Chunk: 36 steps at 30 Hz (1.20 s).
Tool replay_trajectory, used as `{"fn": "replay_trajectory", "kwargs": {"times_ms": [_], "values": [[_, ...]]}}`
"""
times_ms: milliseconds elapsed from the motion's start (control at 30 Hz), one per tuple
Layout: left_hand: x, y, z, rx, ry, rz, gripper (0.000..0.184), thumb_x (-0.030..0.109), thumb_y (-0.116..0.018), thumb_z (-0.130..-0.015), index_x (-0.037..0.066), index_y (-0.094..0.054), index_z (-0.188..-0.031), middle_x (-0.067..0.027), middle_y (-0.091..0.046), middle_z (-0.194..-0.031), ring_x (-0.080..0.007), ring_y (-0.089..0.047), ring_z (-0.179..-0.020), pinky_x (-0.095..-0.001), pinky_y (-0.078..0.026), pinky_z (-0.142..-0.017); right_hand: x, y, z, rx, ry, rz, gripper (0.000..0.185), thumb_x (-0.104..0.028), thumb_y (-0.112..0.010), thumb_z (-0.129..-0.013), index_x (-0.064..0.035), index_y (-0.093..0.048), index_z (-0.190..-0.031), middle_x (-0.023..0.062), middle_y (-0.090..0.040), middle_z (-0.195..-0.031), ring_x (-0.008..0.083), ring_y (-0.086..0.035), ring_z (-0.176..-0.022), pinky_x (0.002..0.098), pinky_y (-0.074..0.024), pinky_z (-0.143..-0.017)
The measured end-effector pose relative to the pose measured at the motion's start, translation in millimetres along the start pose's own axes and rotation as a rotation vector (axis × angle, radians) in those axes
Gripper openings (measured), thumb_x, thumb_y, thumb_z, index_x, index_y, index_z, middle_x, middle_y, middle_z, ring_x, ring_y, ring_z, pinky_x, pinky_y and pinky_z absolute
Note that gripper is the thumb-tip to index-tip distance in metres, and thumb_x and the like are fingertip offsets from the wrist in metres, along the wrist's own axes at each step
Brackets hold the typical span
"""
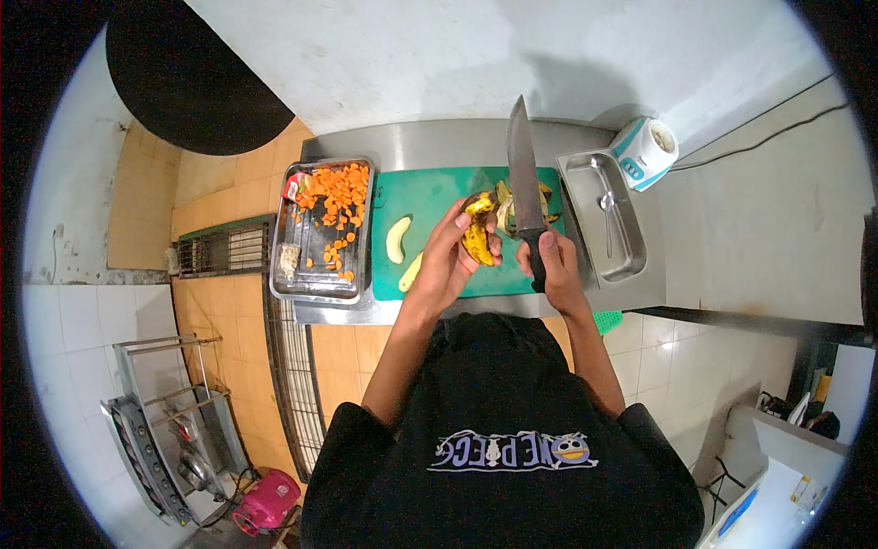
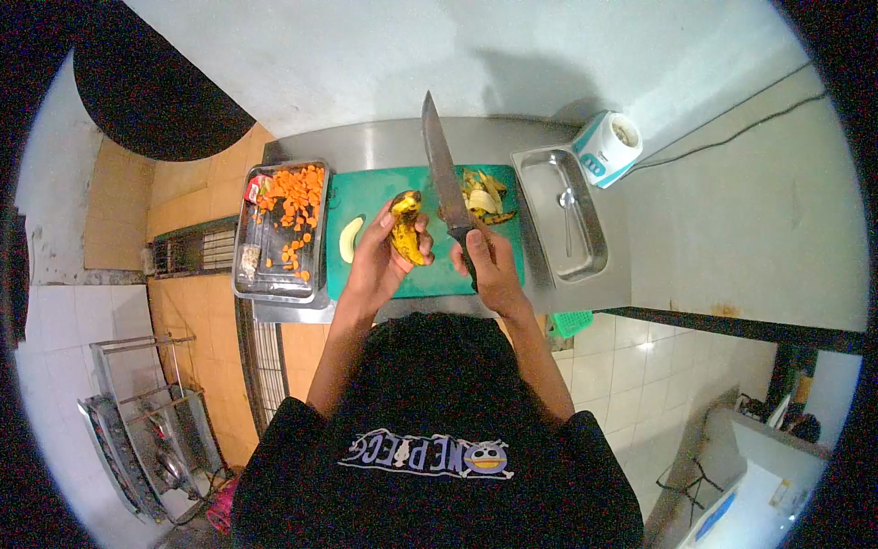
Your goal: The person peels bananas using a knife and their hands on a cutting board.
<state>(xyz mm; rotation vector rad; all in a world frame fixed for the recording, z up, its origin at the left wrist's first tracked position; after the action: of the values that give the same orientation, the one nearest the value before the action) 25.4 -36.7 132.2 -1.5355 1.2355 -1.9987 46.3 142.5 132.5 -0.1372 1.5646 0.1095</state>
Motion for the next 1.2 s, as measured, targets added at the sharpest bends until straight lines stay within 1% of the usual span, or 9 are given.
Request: {"fn": "replay_trajectory", "kwargs": {"times_ms": [67, 167, 300, 600, 667, 800, 1000, 1067, 1200], "values": [[1.6, -4.0, 4.1, 0.16, -0.027, -0.124, 0.049, 0.033, -0.054, -0.102, 0.007, -0.043, -0.142, -0.0078, -0.057, -0.109, -0.0173, -0.062, -0.084, -0.0298, -0.054, -0.064, -5.1, -3.5, -0.5, -0.041, 0.095, 0.058, 0.053, -0.039, -0.038, -0.108, -0.0023, -0.044, -0.147, -0.0004, -0.054, -0.073, 0.0077, -0.046, -0.061, 0.0236, -0.0371, -0.054], [-1.7, 2.0, 1.4, 0.25, -0.109, -0.329, 0.043, 0.025, -0.058, -0.101, 0.006, -0.048, -0.138, -0.0079, -0.058, -0.113, -0.0146, -0.061, -0.081, -0.0265, -0.051, -0.056, -20.3, -15.7, 4.8, -0.039, 0.047, -0.123, 0.054, -0.034, -0.038, -0.108, -0.004, -0.036, -0.153, 0.0016, -0.057, -0.081, 0.0075, -0.046, -0.061, 0.0228, -0.0375, -0.054], [4.7, -7.8, 6.0, 0.267, -0.162, -0.252, 0.038, 0.019, -0.057, -0.101, 0.003, -0.051, -0.135, -0.0072, -0.06, -0.113, -0.0132, -0.061, -0.078, -0.0264, -0.05, -0.055, -10.9, -16.4, 5.1, -0.005, 0.032, -0.185, 0.053, -0.03, -0.039, -0.107, -0.0047, -0.033, -0.153, 0.0032, -0.058, -0.087, 0.0079, -0.047, -0.062, 0.023, -0.038, -0.053], [-1.7, -1.0, 4.6, 0.228, -0.064, -0.156, 0.036, 0.033, -0.054, -0.102, 0.005, -0.054, -0.123, -0.0035, -0.055, -0.092, -0.0097, -0.049, -0.062, -0.0234, -0.039, -0.047, -14.9, -31.2, 10.7, 0.044, 0.13, 0.223, 0.045, -0.019, -0.046, -0.103, 0.001, -0.041, -0.142, 0.0096, -0.057, -0.071, 0.0193, -0.056, -0.061, 0.0344, -0.0429, -0.056], [-3.5, -1.0, 2.3, 0.277, -0.1, -0.173, 0.039, 0.039, -0.053, -0.101, 0.006, -0.054, -0.12, -0.0022, -0.052, -0.083, -0.0098, -0.046, -0.059, -0.0244, -0.037, -0.047, -23.1, -36.4, 11.4, 0.059, 0.118, 0.242, 0.033, -0.016, -0.049, -0.102, 0.0016, -0.046, -0.129, 0.0143, -0.06, -0.072, 0.0265, -0.06, -0.062, 0.039, -0.0447, -0.058], [-3.6, -3.7, 1.8, 0.297, -0.108, -0.091, 0.032, 0.035, -0.054, -0.103, 0.005, -0.057, -0.114, -0.0005, -0.049, -0.071, -0.0076, -0.045, -0.058, -0.0233, -0.036, -0.049, -20.8, -40.2, 13.9, 0.034, 0.086, 0.326, 0.022, -0.015, -0.049, -0.102, 0.0011, -0.047, -0.117, 0.0155, -0.06, -0.071, 0.0279, -0.061, -0.062, 0.0404, -0.0443, -0.057], [-3.9, -4.0, -0.1, 0.336, -0.142, -0.086, 0.032, 0.035, -0.057, -0.102, 0.005, -0.058, -0.112, 0.0004, -0.049, -0.069, -0.0074, -0.045, -0.057, -0.0239, -0.038, -0.05, -23.2, -47.4, 16.3, 0.032, 0.027, 0.263, 0.017, -0.016, -0.048, -0.102, 0.0001, -0.045, -0.108, 0.0142, -0.057, -0.068, 0.0267, -0.059, -0.058, 0.0407, -0.0423, -0.055], [-3.5, -2.3, 0.9, 0.364, -0.147, -0.071, 0.029, 0.032, -0.06, -0.101, 0.004, -0.059, -0.111, 0.0004, -0.051, -0.07, -0.0071, -0.046, -0.058, -0.0235, -0.038, -0.051, -19.7, -49.2, 18.1, 0.024, 0.038, 0.245, 0.019, -0.019, -0.041, -0.105, 0.0, -0.045, -0.108, 0.001, -0.047, -0.067, 0.007, -0.041, -0.058, 0.026, -0.0347, -0.051], [-3.2, -3.1, -1.4, 0.36, -0.214, -0.115, 0.028, 0.029, -0.063, -0.1, 0.002, -0.061, -0.11, 0.0002, -0.053, -0.073, -0.007, -0.047, -0.058, -0.0231, -0.037, -0.051, -21.7, -50.0, 19.9, 0.044, 0.021, 0.261, 0.021, -0.02, -0.041, -0.105, 0.0, -0.045, -0.109, 0.0005, -0.047, -0.066, 0.007, -0.041, -0.057, 0.0259, -0.0345, -0.05]]}}
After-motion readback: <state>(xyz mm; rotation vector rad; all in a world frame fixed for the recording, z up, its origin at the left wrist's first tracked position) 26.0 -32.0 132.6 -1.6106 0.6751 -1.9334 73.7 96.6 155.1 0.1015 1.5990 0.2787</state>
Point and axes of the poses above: each hand's wrist, its own z-axis away from the middle knuckle, its own y-axis out of the back of the hand, x = y × z, the point moved 2 cm from there along -z, towards the middle knuckle
